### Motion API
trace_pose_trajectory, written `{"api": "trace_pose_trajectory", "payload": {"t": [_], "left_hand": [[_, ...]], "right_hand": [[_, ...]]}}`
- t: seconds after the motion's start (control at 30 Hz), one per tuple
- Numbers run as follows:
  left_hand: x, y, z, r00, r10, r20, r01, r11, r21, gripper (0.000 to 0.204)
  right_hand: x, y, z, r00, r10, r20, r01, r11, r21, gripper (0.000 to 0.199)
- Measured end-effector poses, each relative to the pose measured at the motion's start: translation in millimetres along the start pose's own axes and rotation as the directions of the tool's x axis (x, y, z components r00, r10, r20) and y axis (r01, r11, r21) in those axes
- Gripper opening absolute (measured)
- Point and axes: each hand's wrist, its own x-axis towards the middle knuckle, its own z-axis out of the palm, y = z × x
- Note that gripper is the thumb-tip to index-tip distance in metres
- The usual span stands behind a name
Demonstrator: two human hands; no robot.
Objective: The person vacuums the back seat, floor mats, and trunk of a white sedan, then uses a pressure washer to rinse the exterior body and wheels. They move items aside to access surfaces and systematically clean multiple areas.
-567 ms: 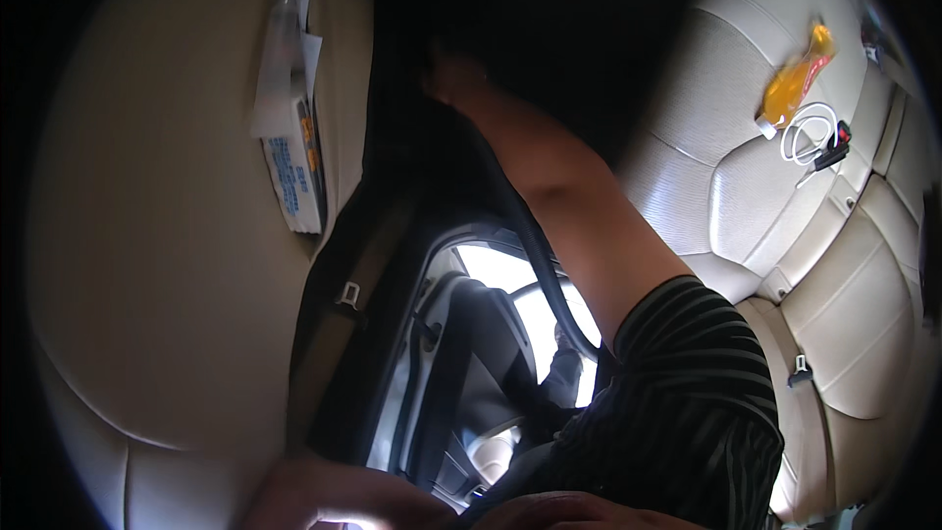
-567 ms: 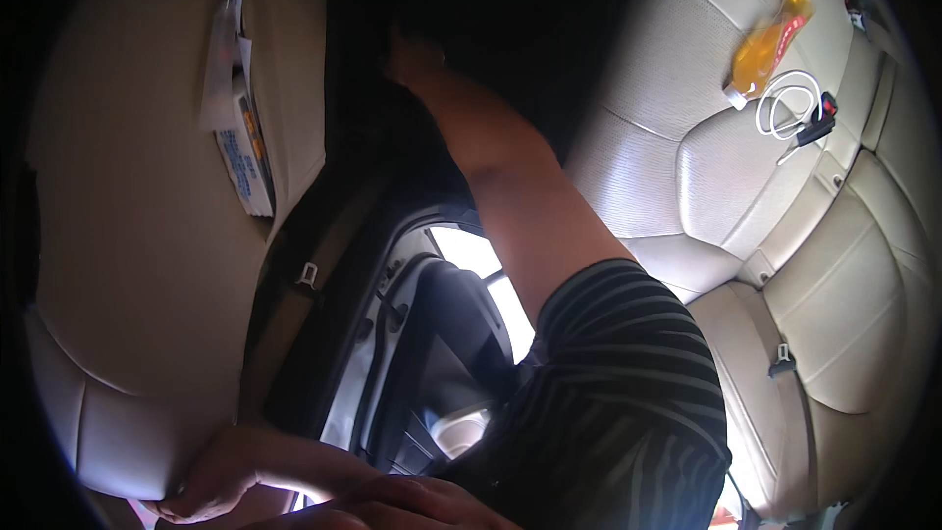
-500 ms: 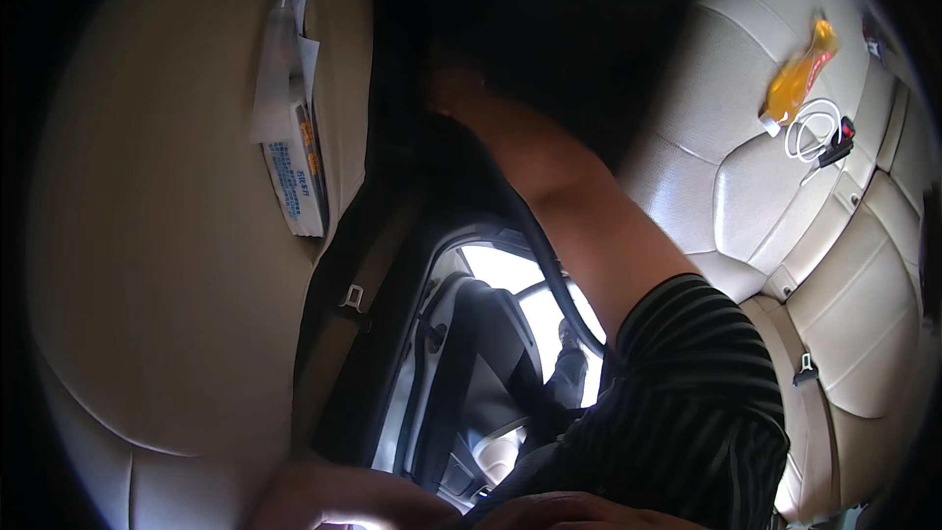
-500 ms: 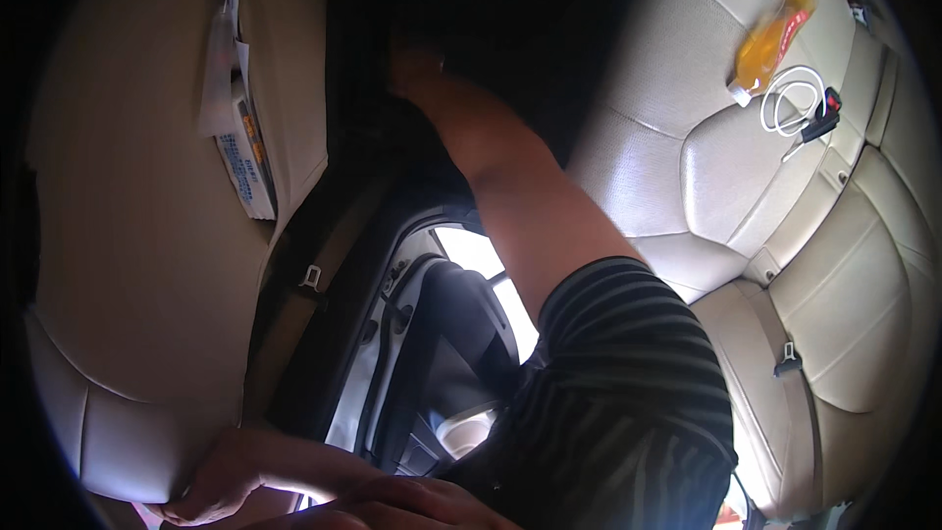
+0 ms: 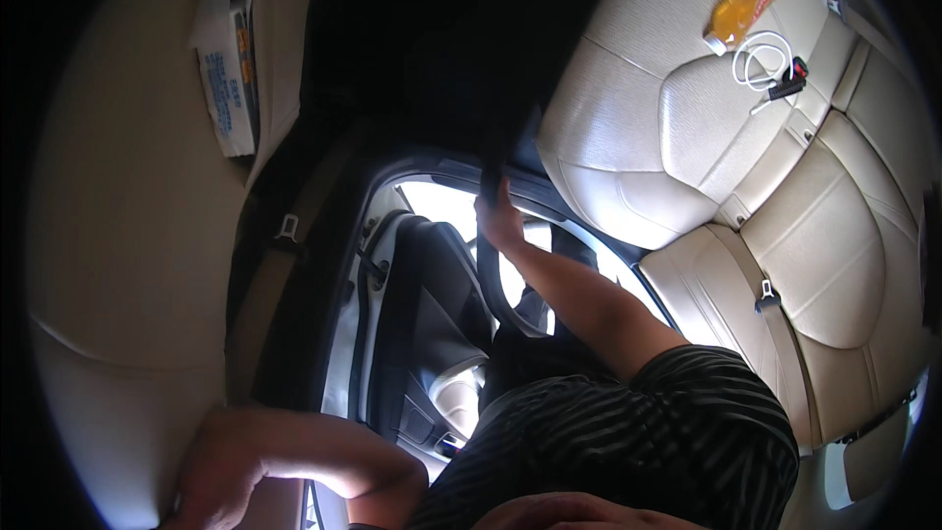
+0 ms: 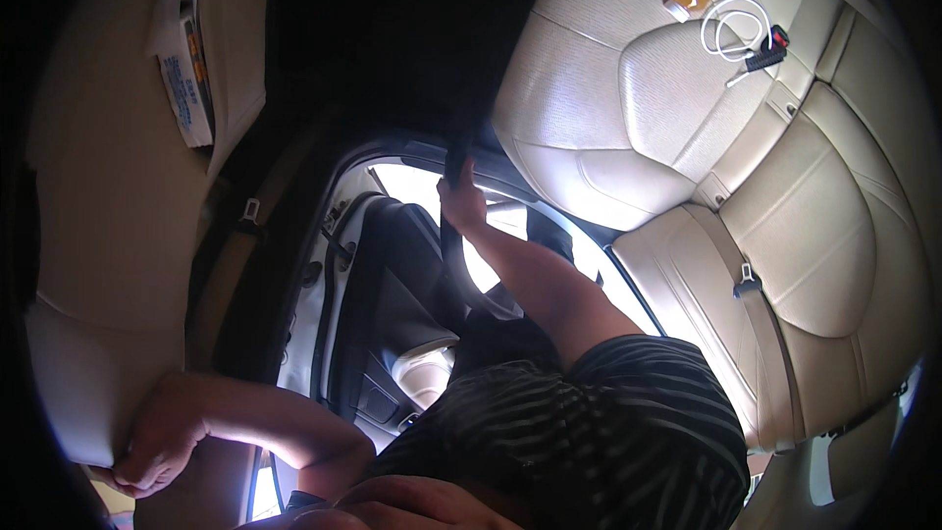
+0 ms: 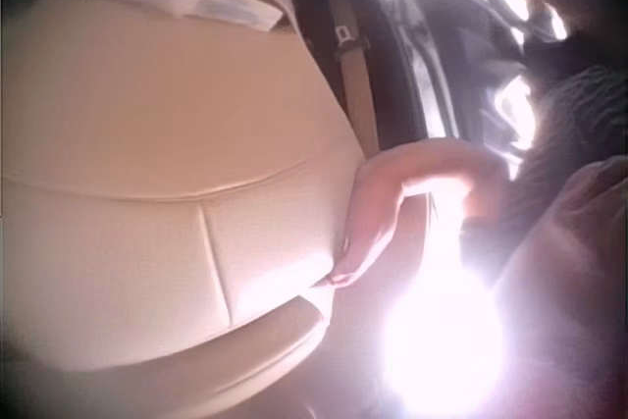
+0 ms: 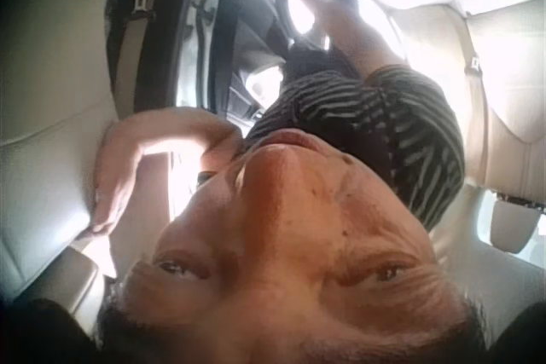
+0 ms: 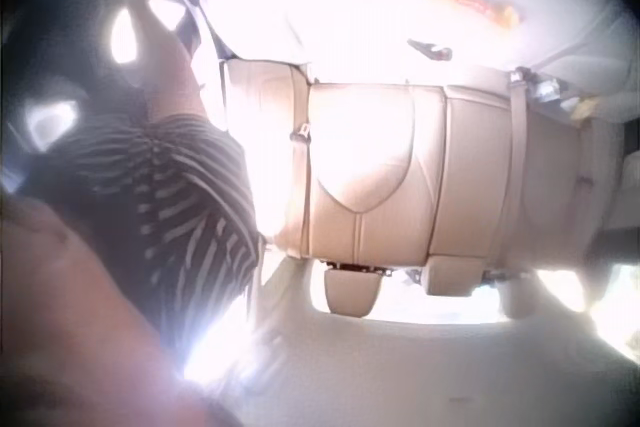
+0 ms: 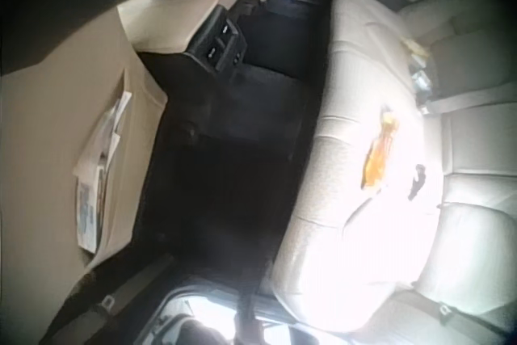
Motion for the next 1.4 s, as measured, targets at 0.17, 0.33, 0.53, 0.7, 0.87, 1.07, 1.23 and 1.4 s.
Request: {"api": "trace_pose_trajectory", "payload": {"t": [0.17, 0.33, 0.53, 0.7, 0.87, 1.07, 1.23, 1.4], "left_hand": [[8.5, -10.1, 2.3, 0.996, 0.065, -0.069, -0.06, 0.996, 0.07, 0.02], [16.4, -12.2, 12.5, 0.982, -0.115, -0.149, 0.076, 0.967, -0.242, 0.02], [20.2, -18.1, 19.6, 0.896, -0.438, -0.066, 0.326, 0.754, -0.57, 0.025], [16.8, -13.2, 16.8, 0.919, -0.379, -0.105, 0.245, 0.761, -0.6, 0.026], [18.1, -0.9, 14.4, 0.944, -0.301, -0.131, 0.196, 0.837, -0.511, 0.029], [18.5, 18.2, 12.2, 0.94, -0.324, -0.107, 0.225, 0.826, -0.517, 0.036], [17.8, 26.5, 8.2, 0.933, -0.347, -0.09, 0.246, 0.802, -0.544, 0.035], [21.0, 27.4, 7.4, 0.944, -0.322, -0.077, 0.25, 0.845, -0.473, 0.036]], "right_hand": [[-5.2, -22.7, -22.6, 0.914, -0.405, 0.002, 0.394, 0.89, 0.229, 0.089], [37.0, -82.8, -15.6, 0.84, -0.506, 0.197, 0.525, 0.665, -0.531, 0.086], [20.8, -66.0, -40.9, 0.927, -0.205, 0.315, 0.373, 0.595, -0.712, 0.079], [5.2, -85.4, -63.6, 0.878, -0.433, 0.203, 0.402, 0.436, -0.805, 0.08], [20.5, -127.3, -35.5, 0.857, -0.465, 0.222, 0.496, 0.628, -0.599, 0.08], [36.1, -134.2, -58.5, 0.839, -0.524, 0.146, 0.472, 0.566, -0.676, 0.083], [52.4, -148.0, -85.7, 0.897, -0.377, -0.231, 0.363, 0.926, -0.103, 0.09], [47.8, -146.5, -74.7, 0.837, -0.526, 0.152, 0.529, 0.706, -0.47, 0.087]]}}
